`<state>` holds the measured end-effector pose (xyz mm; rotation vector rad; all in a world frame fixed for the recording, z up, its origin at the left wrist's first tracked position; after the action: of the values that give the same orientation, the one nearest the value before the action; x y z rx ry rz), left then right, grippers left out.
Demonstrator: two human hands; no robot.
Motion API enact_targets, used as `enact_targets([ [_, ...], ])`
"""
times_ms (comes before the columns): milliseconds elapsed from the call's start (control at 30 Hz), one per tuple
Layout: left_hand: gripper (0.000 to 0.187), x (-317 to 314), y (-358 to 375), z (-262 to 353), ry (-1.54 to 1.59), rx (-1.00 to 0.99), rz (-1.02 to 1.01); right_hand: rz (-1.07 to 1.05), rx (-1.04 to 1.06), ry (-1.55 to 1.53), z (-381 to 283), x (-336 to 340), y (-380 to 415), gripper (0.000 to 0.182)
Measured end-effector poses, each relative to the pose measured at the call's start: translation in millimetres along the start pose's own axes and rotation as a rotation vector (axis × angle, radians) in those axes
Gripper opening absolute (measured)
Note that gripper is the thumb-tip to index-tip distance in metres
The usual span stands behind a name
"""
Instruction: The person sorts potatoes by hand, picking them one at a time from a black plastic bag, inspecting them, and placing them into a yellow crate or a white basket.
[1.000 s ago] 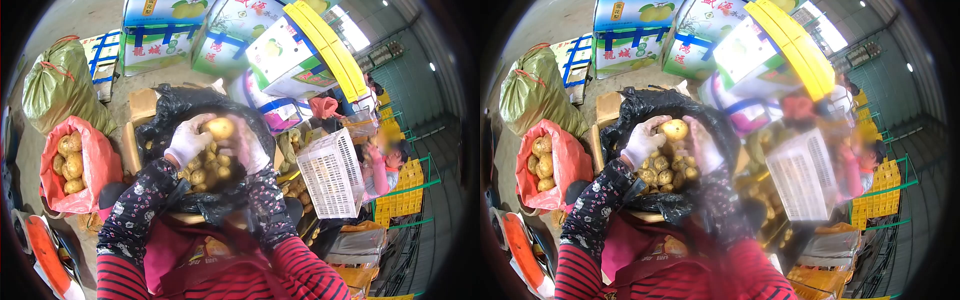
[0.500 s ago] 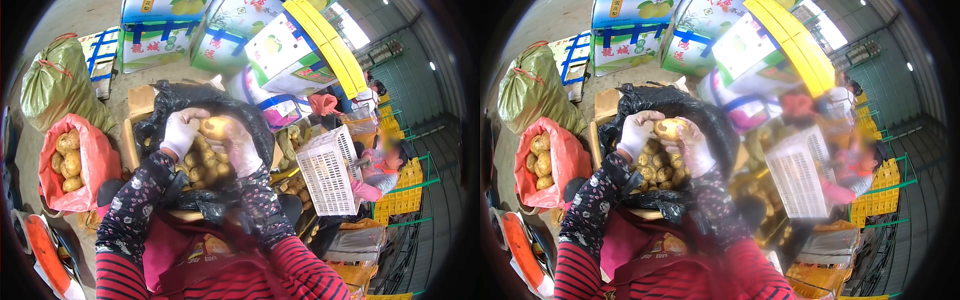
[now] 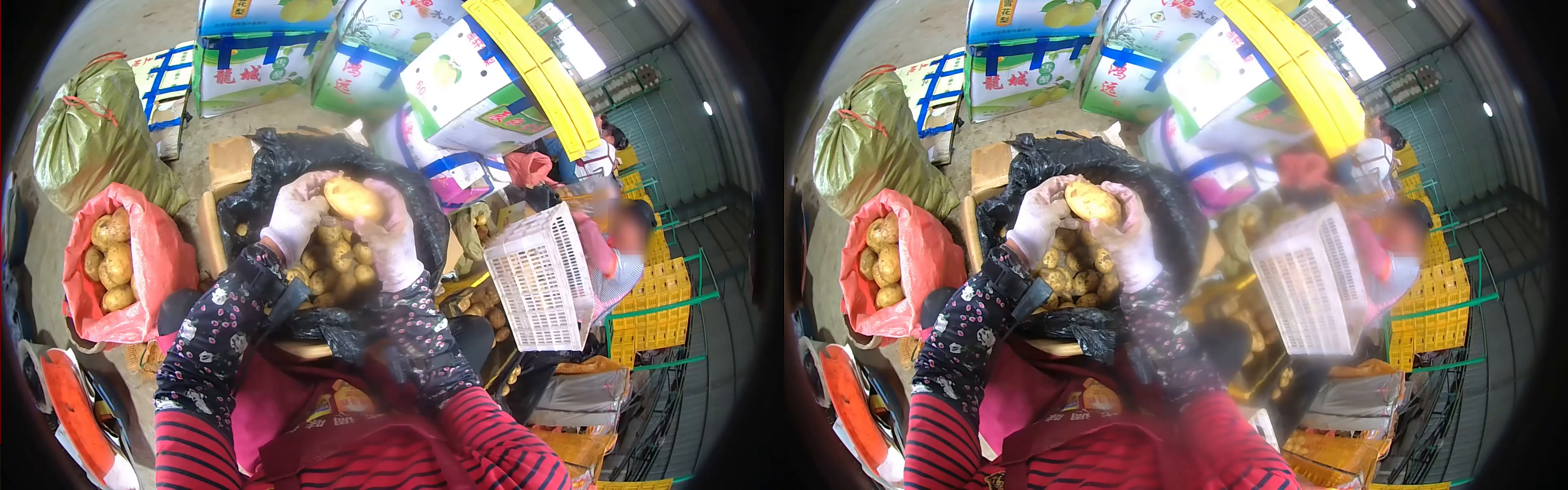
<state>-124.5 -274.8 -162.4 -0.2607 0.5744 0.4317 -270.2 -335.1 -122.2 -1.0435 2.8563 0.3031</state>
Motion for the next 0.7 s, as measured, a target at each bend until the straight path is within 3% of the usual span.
enact_targets([
  [233, 0.046, -0.7, -1.4, 5.5, 0.160, 0.024, -0.120, -0.050, 0.286, 0.241, 7.8, 13.5, -8.0, 0.063],
  [333, 0.048, 0.0, -2.3, 2.2, 0.140, -0.061, -0.146, 0.021, 0.080, 0.128, -7.2, 3.2, 4.1, 0.065],
  [400, 0.049, -0.5, -3.4, 0.2, 0.148, -0.091, -0.152, 0.036, 0.094, 0.167, -7.0, 5.2, 4.5, 0.067],
  [500, 0.041, -3.0, -3.4, -0.5, -0.060, -0.335, -0.237, 0.056, 0.131, 0.225, -5.2, 3.3, 3.8, 0.068],
  [600, 0.025, 2.1, -3.4, -10.1, -0.042, -0.243, -0.135, 0.092, 0.137, 0.251, -3.2, 3.0, 4.5, 0.067],
  [700, 0.021, 12.4, -8.5, -11.9, 0.031, -0.058, 0.039, 0.087, 0.126, 0.249, -5.7, 2.6, 7.1, 0.065],
])
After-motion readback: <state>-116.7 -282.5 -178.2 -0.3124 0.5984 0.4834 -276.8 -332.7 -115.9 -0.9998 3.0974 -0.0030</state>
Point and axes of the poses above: each hand's wrist, its own y-axis away from the middle knuckle, its own x-axis out of the back of the hand, z = x × y, the point moved 1 cm from there along -y, towards the middle knuckle, and after that the axes turned 14 degrees about -x, right-handed, at the moved point
